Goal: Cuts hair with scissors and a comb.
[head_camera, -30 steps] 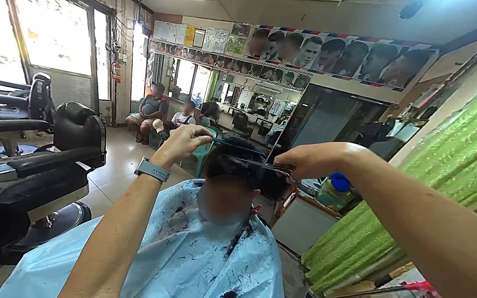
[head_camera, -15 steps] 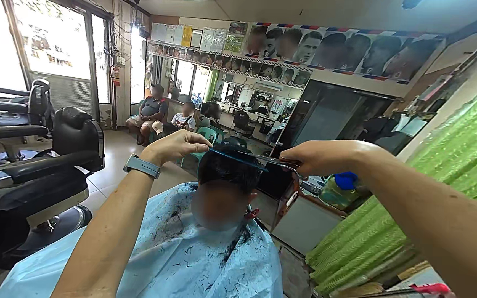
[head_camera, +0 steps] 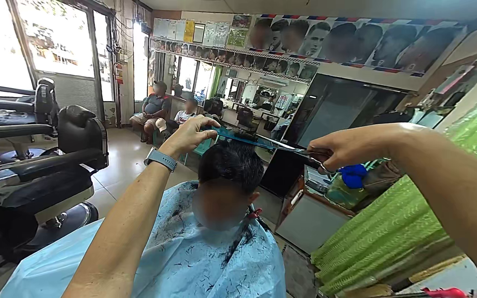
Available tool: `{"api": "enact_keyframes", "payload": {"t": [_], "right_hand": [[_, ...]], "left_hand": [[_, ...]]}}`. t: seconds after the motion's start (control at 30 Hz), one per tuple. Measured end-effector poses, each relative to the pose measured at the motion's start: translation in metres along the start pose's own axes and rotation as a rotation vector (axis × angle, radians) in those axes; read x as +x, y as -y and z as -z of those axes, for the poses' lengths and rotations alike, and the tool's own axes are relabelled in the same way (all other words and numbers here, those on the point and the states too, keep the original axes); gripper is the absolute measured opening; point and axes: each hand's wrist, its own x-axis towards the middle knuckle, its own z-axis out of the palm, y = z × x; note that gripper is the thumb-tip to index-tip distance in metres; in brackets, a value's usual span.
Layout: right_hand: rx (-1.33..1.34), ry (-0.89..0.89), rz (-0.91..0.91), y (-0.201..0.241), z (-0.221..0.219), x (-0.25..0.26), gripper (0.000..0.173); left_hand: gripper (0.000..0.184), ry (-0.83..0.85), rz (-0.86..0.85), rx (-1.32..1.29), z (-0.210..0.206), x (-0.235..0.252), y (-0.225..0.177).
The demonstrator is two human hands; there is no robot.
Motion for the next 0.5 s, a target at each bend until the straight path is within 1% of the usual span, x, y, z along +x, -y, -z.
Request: {"api": "enact_keyframes", "payload": {"t": [0.1, 0.17, 0.2, 0.23, 0.27, 0.3, 0.37, 0.43, 0.47, 0.5], "right_hand": [[-0.013, -0.008, 0.093, 0.012, 0.006, 0.012, 0.019], [-0.057, -0.026, 0.098, 0.041, 0.01, 0.0, 0.021], [-0.079, -0.024, -0.001, 0.065, 0.014, -0.011, 0.024], [-0.05, 0.018, -0.162, 0.092, 0.018, -0.02, 0.028], [-0.067, -0.012, -0.016, 0.078, 0.019, -0.01, 0.026], [-0.047, -0.008, 0.089, 0.065, 0.02, 0.003, 0.024], [0.029, 0.006, 0.097, 0.062, 0.022, 0.012, 0.019], [0.127, 0.013, 0.132, 0.056, 0.018, 0.011, 0.018], [0.182, 0.025, 0.165, 0.052, 0.013, 0.012, 0.019], [0.21, 0.047, 0.191, 0.047, 0.007, 0.014, 0.02]], "left_hand": [[0.028, 0.013, -0.018, -0.006, 0.003, -0.002, -0.004], [0.027, 0.022, -0.031, -0.033, 0.005, -0.002, -0.008], [0.027, 0.021, -0.037, -0.044, 0.005, -0.002, -0.009], [0.027, 0.021, -0.043, -0.052, 0.006, -0.002, -0.01], [0.026, 0.027, -0.044, -0.065, 0.008, -0.002, -0.013], [0.025, 0.043, -0.039, -0.087, 0.01, -0.004, -0.018], [0.022, 0.138, -0.017, -0.157, 0.017, -0.008, -0.029], [0.023, 0.308, 0.058, -0.185, 0.024, -0.01, -0.035], [0.024, 0.341, 0.108, -0.142, 0.025, -0.008, -0.035], [0.024, 0.314, 0.143, -0.082, 0.025, -0.006, -0.033]]}}
